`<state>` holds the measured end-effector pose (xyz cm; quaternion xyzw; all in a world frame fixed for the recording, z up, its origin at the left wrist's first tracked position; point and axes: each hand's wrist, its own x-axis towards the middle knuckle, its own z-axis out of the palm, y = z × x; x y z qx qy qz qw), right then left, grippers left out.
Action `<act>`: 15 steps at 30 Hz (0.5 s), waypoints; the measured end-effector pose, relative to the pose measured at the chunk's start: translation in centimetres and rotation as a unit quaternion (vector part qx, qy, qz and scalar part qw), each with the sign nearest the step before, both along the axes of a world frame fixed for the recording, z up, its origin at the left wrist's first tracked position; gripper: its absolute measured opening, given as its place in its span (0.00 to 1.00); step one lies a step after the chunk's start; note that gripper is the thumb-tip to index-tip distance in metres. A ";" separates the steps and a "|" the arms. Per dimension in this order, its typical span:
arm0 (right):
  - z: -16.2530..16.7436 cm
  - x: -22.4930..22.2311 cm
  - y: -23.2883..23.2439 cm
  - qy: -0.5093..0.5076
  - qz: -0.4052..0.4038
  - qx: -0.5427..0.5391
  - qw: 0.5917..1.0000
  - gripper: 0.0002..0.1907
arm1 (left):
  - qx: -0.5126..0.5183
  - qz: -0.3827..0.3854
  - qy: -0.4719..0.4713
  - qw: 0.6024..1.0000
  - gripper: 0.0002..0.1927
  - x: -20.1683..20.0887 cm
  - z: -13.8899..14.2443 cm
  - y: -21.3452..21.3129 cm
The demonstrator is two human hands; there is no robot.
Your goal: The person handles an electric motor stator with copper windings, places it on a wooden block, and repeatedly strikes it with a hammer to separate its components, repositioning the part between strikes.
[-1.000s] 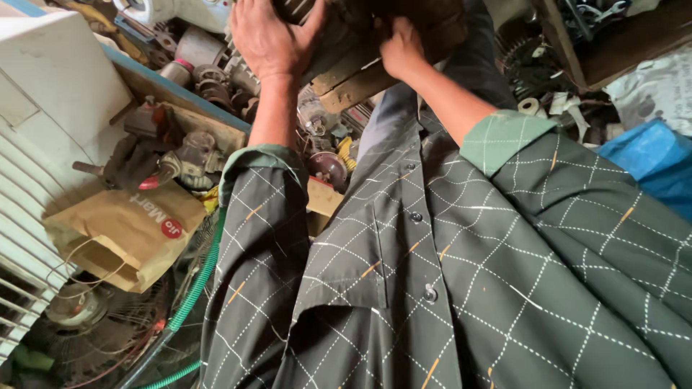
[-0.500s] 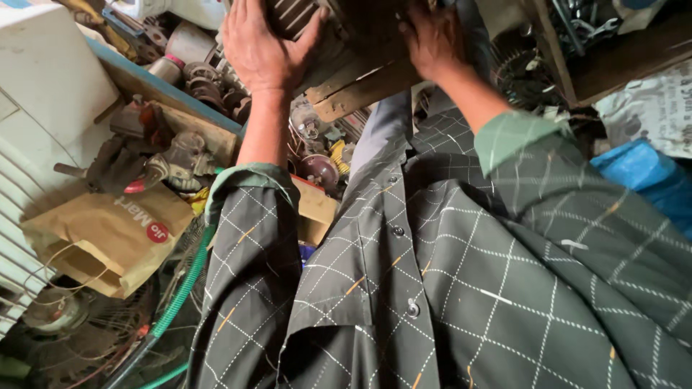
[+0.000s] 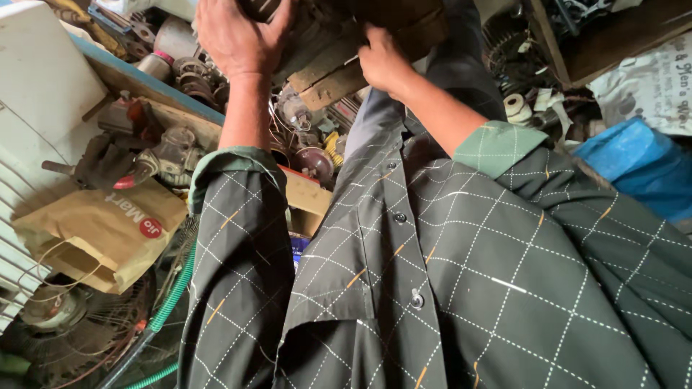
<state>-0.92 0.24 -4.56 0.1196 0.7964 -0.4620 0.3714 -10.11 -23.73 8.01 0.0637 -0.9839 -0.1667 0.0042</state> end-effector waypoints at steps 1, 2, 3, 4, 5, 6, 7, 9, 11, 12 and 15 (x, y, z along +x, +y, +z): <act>-0.2 0.1 0.0 0.002 -0.034 -0.037 0.999 0.27 | -0.004 0.003 0.004 1.000 0.31 0.0 -0.1 0.0; -0.3 0.2 -0.2 0.007 -0.067 -0.076 0.995 0.27 | -0.005 0.001 0.014 1.000 0.31 0.0 -0.2 0.0; -0.4 0.2 -0.3 0.006 -0.067 -0.073 0.995 0.27 | -0.006 0.000 0.020 1.000 0.31 0.0 -0.2 0.0; -0.4 0.1 -0.5 0.001 -0.068 -0.070 0.995 0.27 | -0.006 -0.001 0.023 1.000 0.31 0.1 -0.2 0.0; -0.3 -0.1 -0.6 -0.002 -0.069 -0.068 0.995 0.27 | -0.001 -0.004 0.022 1.000 0.31 0.1 -0.2 0.0; 0.0 -0.3 -0.8 0.001 -0.065 -0.078 0.995 0.26 | 0.002 -0.006 0.023 1.000 0.31 0.1 -0.2 0.0; 0.4 -0.6 -1.0 0.004 -0.061 -0.089 0.994 0.25 | 0.005 -0.007 0.023 1.000 0.31 0.2 -0.2 -0.1; 1.7 -1.4 -1.2 -0.055 -0.077 -0.126 0.988 0.23 | 0.005 -0.005 0.027 1.000 0.31 0.3 -0.3 -0.2; 3.2 -2.3 -1.3 -0.173 -0.114 -0.174 0.963 0.21 | 0.007 -0.005 0.032 0.999 0.31 0.4 -0.5 -0.3; 4.0 -2.7 -1.2 -0.185 -0.129 -0.198 0.954 0.21 | 0.006 -0.006 0.033 0.999 0.31 0.4 -0.7 -0.4; 5.9 -4.2 -0.8 -0.213 -0.146 -0.252 0.933 0.21 | 0.014 -0.004 0.036 0.999 0.32 0.8 -1.4 -0.8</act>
